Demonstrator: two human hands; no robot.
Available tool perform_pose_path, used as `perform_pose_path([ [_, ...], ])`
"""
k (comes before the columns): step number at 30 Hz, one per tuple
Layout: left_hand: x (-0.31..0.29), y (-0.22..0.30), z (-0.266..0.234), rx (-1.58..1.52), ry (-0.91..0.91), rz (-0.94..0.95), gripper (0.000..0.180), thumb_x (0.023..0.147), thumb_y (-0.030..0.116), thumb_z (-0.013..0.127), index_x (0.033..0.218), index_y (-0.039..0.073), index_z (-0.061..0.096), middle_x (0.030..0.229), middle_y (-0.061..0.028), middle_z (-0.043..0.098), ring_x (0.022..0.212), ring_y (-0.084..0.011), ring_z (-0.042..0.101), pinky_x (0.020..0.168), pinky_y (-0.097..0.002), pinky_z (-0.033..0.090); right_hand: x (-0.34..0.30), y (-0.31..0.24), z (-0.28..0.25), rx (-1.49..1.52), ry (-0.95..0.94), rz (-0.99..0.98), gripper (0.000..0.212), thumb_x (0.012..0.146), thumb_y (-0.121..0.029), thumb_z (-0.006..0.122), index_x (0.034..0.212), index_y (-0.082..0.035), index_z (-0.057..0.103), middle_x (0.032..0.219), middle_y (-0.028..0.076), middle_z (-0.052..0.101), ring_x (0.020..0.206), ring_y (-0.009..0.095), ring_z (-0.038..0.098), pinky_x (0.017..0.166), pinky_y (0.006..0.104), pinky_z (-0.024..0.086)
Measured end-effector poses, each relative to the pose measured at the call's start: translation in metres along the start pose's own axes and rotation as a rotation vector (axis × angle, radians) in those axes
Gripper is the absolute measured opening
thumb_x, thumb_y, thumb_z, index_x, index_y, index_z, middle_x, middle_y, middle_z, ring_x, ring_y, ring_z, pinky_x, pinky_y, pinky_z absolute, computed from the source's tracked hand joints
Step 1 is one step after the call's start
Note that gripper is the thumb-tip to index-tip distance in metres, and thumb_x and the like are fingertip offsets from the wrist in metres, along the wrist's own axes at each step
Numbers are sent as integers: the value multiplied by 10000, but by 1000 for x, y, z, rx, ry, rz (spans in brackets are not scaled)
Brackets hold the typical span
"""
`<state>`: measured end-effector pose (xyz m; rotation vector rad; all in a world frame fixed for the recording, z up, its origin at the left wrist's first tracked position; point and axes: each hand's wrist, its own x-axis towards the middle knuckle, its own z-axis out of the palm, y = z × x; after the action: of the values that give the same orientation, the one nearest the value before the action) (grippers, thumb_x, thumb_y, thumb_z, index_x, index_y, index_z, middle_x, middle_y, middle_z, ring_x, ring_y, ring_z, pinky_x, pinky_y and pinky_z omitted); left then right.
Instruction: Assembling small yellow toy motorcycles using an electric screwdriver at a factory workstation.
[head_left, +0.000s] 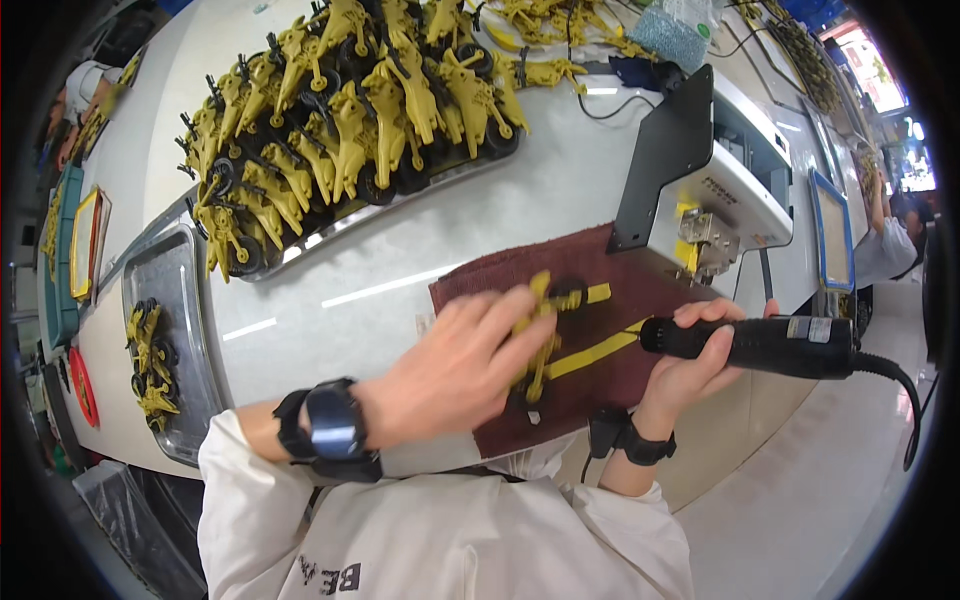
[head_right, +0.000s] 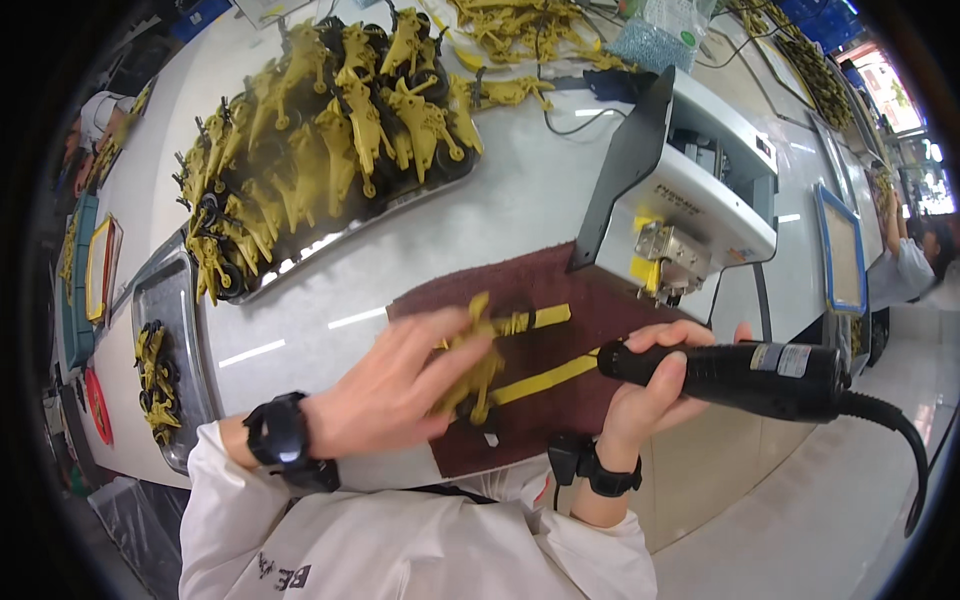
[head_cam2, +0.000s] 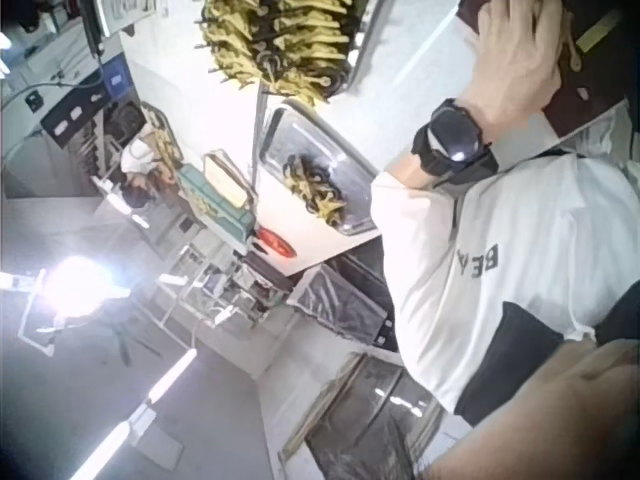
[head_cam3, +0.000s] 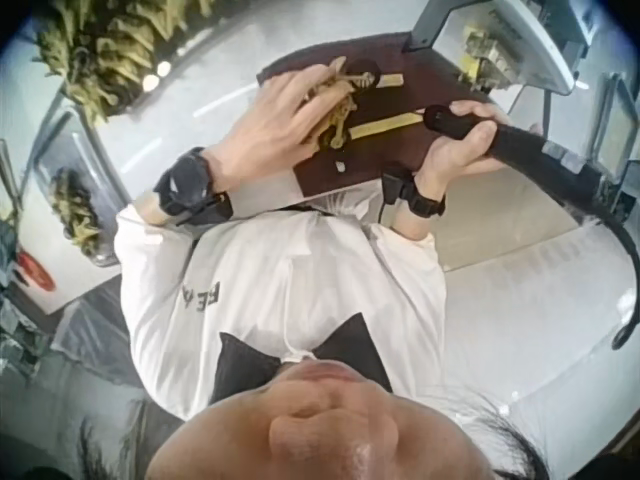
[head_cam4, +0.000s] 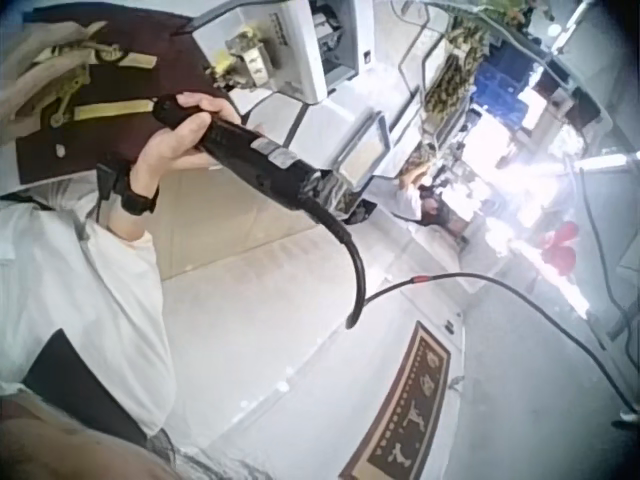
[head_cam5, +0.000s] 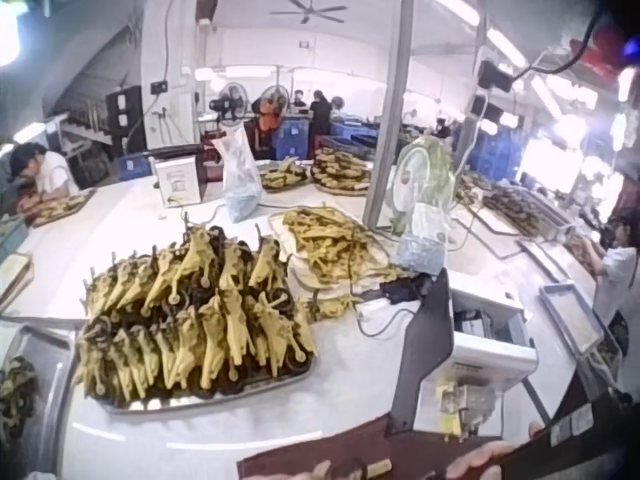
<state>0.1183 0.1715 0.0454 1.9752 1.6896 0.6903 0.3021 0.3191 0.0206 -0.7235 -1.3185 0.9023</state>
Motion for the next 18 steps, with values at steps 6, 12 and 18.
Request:
perform_pose_path([
  [6, -2, -1, 29, 124, -17, -54, 832, 708, 351, 720, 1365, 5, 345, 1395, -205, 323, 1315, -385, 294, 1046, -536, 234, -6, -1, -1, -8, -47, -5, 612, 893, -239, 503, 1386, -22, 211, 855, 104, 508, 665, 184, 524, 654, 344, 473],
  [12, -10, -5, 51, 179, -105, 33, 887, 762, 521, 625, 1393, -11, 299, 1467, -225, 246, 1380, -357, 218, 1076, -565, 156, -4, -2, 2, -32, -74, -19, 633, 896, -289, 506, 1388, -23, 210, 842, 102, 510, 642, 179, 529, 630, 334, 474],
  [18, -10, -3, 43, 99, -87, 43, 887, 776, 539, 604, 1397, -13, 293, 1465, -246, 232, 1371, -394, 214, 1066, -578, 156, -4, 3, -1, -2, -48, -16, 699, 908, -451, 501, 1378, -19, 216, 826, 95, 507, 619, 177, 528, 598, 327, 471],
])
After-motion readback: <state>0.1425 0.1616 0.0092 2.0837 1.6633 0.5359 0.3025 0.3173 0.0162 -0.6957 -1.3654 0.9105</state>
